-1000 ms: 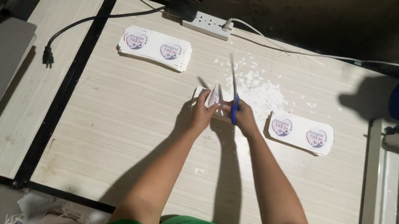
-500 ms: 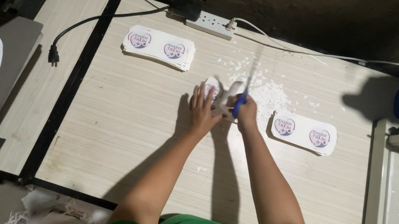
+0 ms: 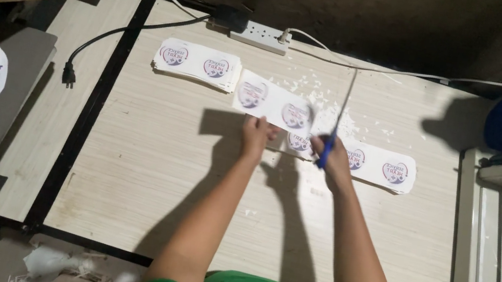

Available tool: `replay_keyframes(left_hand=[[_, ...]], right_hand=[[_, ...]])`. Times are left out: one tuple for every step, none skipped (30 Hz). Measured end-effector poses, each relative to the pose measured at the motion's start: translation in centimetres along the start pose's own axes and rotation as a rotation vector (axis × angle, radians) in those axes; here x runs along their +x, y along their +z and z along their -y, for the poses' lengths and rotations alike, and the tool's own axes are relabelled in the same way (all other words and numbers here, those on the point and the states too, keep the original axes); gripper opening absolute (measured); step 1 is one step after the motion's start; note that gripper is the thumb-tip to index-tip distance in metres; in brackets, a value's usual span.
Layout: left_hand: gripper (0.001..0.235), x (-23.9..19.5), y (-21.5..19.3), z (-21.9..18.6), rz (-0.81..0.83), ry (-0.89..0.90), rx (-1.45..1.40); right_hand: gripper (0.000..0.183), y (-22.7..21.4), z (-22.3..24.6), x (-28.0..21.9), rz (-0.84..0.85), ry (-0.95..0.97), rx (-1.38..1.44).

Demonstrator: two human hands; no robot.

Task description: Cutting individual round labels from a printed sheet using scissors.

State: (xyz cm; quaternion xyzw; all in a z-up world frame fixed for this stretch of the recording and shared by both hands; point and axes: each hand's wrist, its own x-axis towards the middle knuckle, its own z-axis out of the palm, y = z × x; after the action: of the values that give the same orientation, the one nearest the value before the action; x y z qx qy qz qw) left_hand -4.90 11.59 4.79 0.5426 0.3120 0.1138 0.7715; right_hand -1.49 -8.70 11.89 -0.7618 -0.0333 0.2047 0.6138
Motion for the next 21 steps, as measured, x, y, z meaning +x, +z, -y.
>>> replay_keyframes(left_hand=[[0.024, -0.3, -0.5, -0.8, -0.001, 0.000, 0.000], [0.024, -0.6, -1.0, -1.6, -0.014, 0.002, -0.011], [0.024, -0.9, -1.4, -2.3, -0.022, 0.004, -0.020], [0.024, -0.8, -1.5, -2.1, -0.020, 0.004, -0.018], [0.024, -0.7, -1.6, -1.9, 0.000, 0.027, -0.020], [0.025, -0.5, -1.7, -1.7, 0.019, 0.050, -0.021], [0.025, -0.1, -1.6, -1.1, 0.020, 0.051, -0.020], [0.025, 0.3, -1.6, -0.5, 0.044, 0.074, -0.043], [0.026, 0.7, -1.6, 0.2, 0.068, 0.096, -0.067], [0.026, 0.5, -1.4, 0.1, 0.069, 0.097, -0.066], [0.025, 0.4, -1.4, -0.1, 0.075, 0.096, -0.064], [0.025, 0.3, -1.3, -0.2, 0.080, 0.096, -0.062], [0.025, -0.3, -1.2, -0.9, 0.078, 0.097, -0.062], [0.024, -0.8, -1.1, -1.7, 0.075, 0.088, -0.031], [0.023, -1.4, -1.0, -2.4, 0.072, 0.078, 0.000], [0.023, -1.7, -0.9, -2.8, 0.071, 0.078, -0.001], [0.023, -2.0, -0.7, -3.2, 0.065, 0.068, 0.024], [0.022, -2.3, -0.5, -3.5, 0.060, 0.058, 0.048], [0.022, -2.4, -0.5, -3.7, 0.059, 0.059, 0.048], [0.022, -2.4, -0.5, -3.8, 0.058, 0.056, 0.056], [0.023, -2.5, -0.5, -3.8, 0.059, 0.051, 0.064]], right_hand=[[0.048, -1.2, -1.4, -0.3, 0.001, 0.000, 0.000], [0.057, -2.5, -2.7, -0.5, 0.097, 0.071, -0.004], [0.066, -3.8, -4.1, -0.8, 0.190, 0.142, -0.006], [0.066, -4.5, -4.8, -1.1, 0.187, 0.143, -0.005], [0.074, -5.2, -5.4, -1.3, 0.320, 0.151, 0.006], [0.082, -5.9, -5.9, -1.6, 0.453, 0.159, 0.017], [0.082, -6.0, -5.9, -1.6, 0.452, 0.157, 0.019], [0.087, -6.1, -5.9, -1.5, 0.520, 0.128, 0.033], [0.091, -6.1, -5.9, -1.5, 0.588, 0.098, 0.047], [0.091, -6.2, -5.7, -1.4, 0.587, 0.097, 0.048], [0.092, -6.3, -5.5, -1.2, 0.588, 0.109, 0.070], [0.093, -6.3, -5.3, -1.1, 0.589, 0.121, 0.092], [0.093, -6.3, -5.1, -1.0, 0.591, 0.120, 0.092], [0.090, -6.3, -4.9, -1.0, 0.584, 0.129, 0.117], [0.088, -6.3, -4.8, -0.9, 0.577, 0.138, 0.141], [0.088, -6.3, -4.7, -1.0, 0.578, 0.137, 0.141], [0.086, -6.3, -4.6, -1.0, 0.573, 0.130, 0.150], [0.083, -6.3, -4.6, -1.0, 0.568, 0.123, 0.159], [0.083, -6.3, -4.6, -0.9, 0.569, 0.123, 0.159], [0.082, -6.2, -4.6, -0.8, 0.567, 0.118, 0.158], [0.080, -6.3, -4.7, -0.9, 0.564, 0.114, 0.158]])
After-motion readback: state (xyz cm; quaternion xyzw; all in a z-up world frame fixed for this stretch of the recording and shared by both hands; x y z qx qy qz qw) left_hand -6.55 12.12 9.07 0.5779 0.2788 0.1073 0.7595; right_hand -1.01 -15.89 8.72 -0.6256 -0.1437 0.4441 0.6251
